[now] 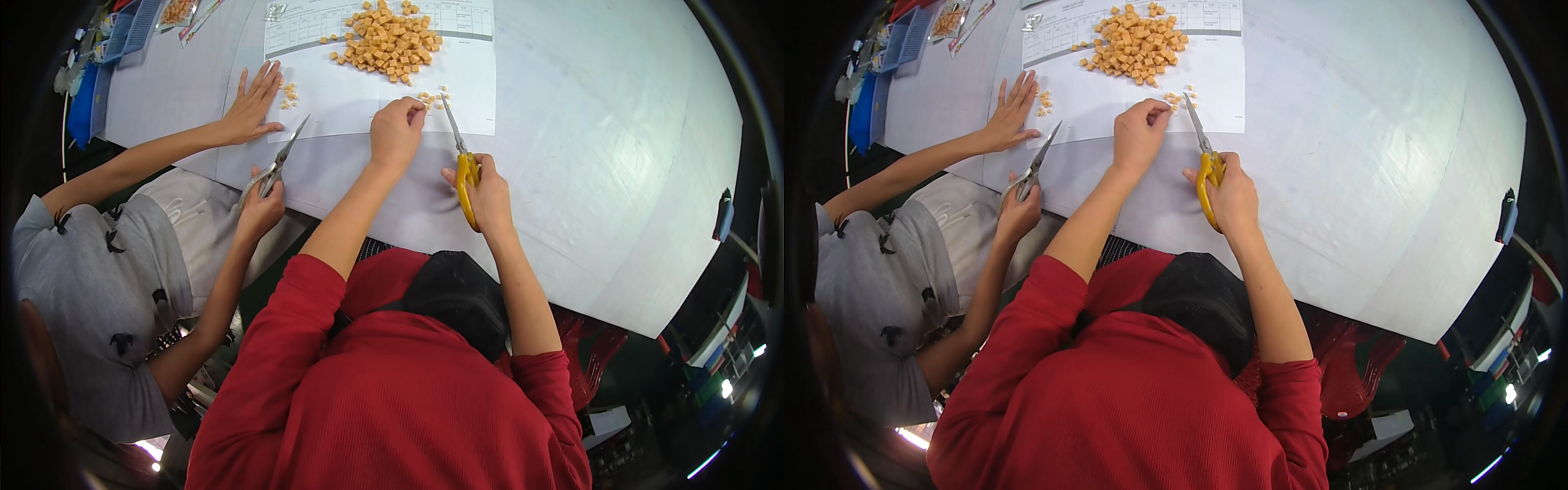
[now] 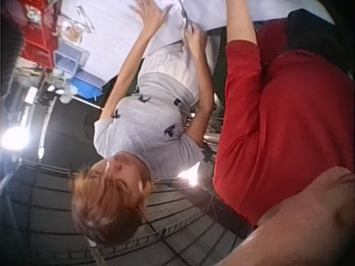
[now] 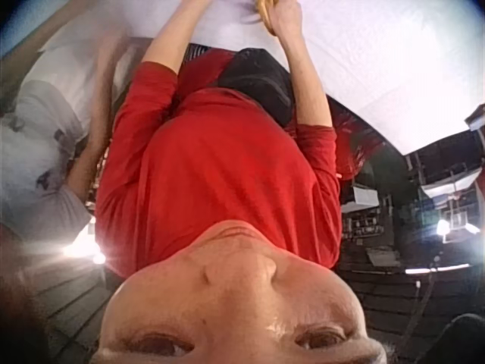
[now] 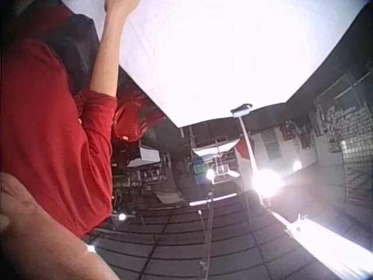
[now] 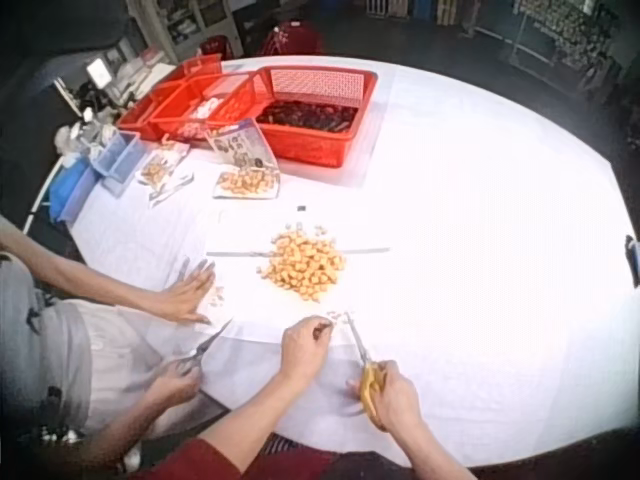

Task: The person opens a sealed snack packet, pours the contents onto a sheet of paper, and then uses scissors to cut the snack pieces into smaller bits. Another person at the same table performs the same cutting task simultaneously.

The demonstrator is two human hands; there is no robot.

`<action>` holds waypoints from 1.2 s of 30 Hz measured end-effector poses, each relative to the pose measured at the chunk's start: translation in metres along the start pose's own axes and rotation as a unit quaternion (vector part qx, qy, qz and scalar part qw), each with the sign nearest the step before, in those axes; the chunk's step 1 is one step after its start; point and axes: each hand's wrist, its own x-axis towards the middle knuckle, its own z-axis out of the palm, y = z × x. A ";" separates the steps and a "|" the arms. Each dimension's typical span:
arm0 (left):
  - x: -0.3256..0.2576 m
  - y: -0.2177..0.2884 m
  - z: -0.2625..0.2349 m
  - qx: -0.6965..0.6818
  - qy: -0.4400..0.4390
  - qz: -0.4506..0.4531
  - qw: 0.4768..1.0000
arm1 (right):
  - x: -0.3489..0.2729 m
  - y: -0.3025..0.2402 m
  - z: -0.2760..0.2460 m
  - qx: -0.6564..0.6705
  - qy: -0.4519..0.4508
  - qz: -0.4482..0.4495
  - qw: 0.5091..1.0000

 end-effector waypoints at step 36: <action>0.025 0.011 -0.019 -0.508 -0.071 -0.449 0.732 | 0.011 -0.019 0.007 -0.041 -0.010 -0.069 0.997</action>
